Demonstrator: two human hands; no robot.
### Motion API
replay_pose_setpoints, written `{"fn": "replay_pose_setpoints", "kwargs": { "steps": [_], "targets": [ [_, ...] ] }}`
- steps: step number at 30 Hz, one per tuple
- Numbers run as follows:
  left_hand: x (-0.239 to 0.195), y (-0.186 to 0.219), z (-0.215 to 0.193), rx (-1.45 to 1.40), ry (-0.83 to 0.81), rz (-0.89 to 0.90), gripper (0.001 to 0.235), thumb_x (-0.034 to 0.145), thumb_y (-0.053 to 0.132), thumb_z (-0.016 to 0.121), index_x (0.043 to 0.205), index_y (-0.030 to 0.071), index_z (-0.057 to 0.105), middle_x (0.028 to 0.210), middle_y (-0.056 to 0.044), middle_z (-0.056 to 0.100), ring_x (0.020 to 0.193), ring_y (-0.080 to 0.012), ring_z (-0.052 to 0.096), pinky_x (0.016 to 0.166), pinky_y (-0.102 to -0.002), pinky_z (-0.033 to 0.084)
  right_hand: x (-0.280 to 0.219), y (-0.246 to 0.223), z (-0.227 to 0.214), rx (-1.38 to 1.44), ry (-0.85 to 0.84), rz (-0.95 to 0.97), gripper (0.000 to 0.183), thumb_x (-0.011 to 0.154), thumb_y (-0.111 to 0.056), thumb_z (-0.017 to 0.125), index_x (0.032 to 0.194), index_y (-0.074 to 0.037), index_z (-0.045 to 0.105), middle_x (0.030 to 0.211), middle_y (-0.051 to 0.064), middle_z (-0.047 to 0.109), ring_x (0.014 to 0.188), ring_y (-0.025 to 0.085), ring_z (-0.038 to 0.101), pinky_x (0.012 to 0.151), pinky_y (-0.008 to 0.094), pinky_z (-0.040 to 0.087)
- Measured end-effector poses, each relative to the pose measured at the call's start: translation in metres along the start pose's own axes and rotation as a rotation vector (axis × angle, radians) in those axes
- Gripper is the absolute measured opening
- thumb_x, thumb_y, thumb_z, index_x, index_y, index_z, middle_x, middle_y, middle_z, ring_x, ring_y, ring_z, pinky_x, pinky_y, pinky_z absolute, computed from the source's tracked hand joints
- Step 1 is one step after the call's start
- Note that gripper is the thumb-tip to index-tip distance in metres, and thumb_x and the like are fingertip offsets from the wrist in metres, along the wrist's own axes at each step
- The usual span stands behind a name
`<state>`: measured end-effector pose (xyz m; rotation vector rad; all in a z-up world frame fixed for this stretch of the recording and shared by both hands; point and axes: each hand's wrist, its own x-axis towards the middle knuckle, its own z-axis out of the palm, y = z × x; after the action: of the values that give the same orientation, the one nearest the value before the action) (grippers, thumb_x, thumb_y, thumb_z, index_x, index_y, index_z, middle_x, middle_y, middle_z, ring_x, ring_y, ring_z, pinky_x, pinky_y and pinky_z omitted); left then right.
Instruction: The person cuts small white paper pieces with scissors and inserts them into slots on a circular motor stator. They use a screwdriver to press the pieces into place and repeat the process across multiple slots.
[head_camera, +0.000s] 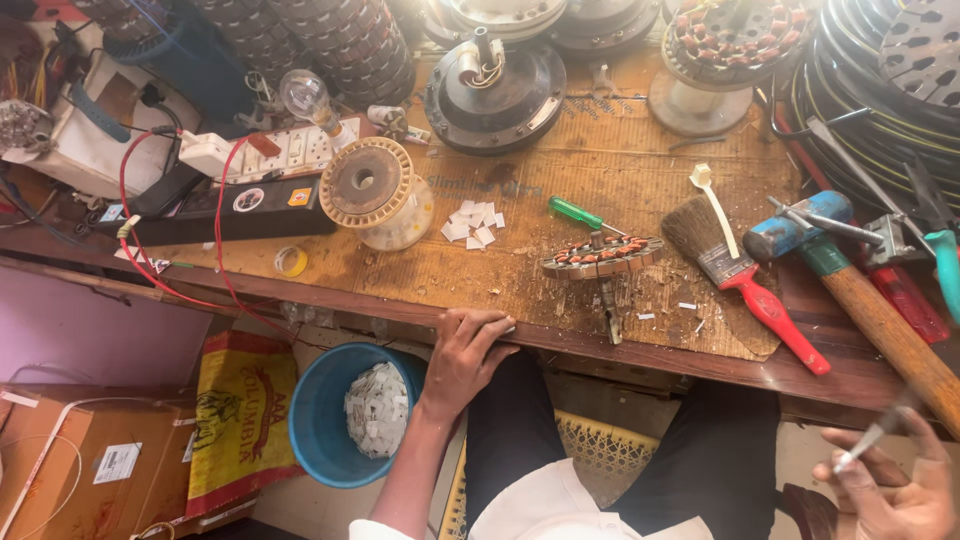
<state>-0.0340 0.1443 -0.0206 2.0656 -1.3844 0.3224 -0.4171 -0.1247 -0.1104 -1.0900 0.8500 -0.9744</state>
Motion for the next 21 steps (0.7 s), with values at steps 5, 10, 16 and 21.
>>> {"fn": "replay_pose_setpoints", "kwargs": {
  "steps": [5, 10, 16, 21],
  "targets": [
    [-0.007, -0.012, 0.019, -0.088, 0.266, -0.077, 0.020, 0.091, 0.005, 0.079, 0.104, 0.013, 0.067, 0.104, 0.000, 0.068, 0.101, -0.0198, 0.065, 0.090, -0.036, 0.053, -0.009, 0.011, -0.010, -0.247, 0.020, -0.128, 0.023, 0.105, 0.007, 0.069, 0.121, 0.011, 0.055, 0.105, 0.030, 0.068, 0.087, 0.024, 0.070, 0.081, 0.035, 0.059],
    [0.041, -0.044, 0.005, -0.050, 0.200, -0.143, 0.010, 0.093, -0.001, 0.066, 0.100, 0.003, 0.060, 0.116, -0.015, 0.069, 0.109, -0.0302, 0.065, 0.095, -0.044, 0.052, -0.008, 0.011, -0.017, 0.004, 0.066, -0.076, 0.020, 0.104, 0.004, 0.069, 0.120, 0.005, 0.056, 0.110, 0.023, 0.069, 0.082, 0.018, 0.070, 0.080, 0.032, 0.061],
    [0.061, -0.024, -0.010, -0.252, -0.006, -0.060, 0.010, 0.084, -0.002, 0.071, 0.093, 0.002, 0.068, 0.108, -0.013, 0.073, 0.107, -0.0302, 0.067, 0.089, -0.041, 0.054, -0.014, 0.010, -0.026, 0.023, 0.186, -0.102, 0.017, 0.108, 0.002, 0.069, 0.121, 0.002, 0.058, 0.110, 0.021, 0.069, 0.080, 0.015, 0.069, 0.083, 0.031, 0.062],
    [0.050, -0.014, -0.003, -0.201, -0.051, -0.086, 0.015, 0.083, -0.008, 0.071, 0.094, 0.002, 0.068, 0.098, -0.012, 0.072, 0.099, -0.0299, 0.067, 0.087, -0.041, 0.055, -0.019, 0.014, -0.033, -0.007, 0.191, -0.099, 0.018, 0.108, 0.005, 0.070, 0.121, 0.004, 0.057, 0.111, 0.022, 0.068, 0.085, 0.016, 0.069, 0.084, 0.031, 0.061]
  ]
}}
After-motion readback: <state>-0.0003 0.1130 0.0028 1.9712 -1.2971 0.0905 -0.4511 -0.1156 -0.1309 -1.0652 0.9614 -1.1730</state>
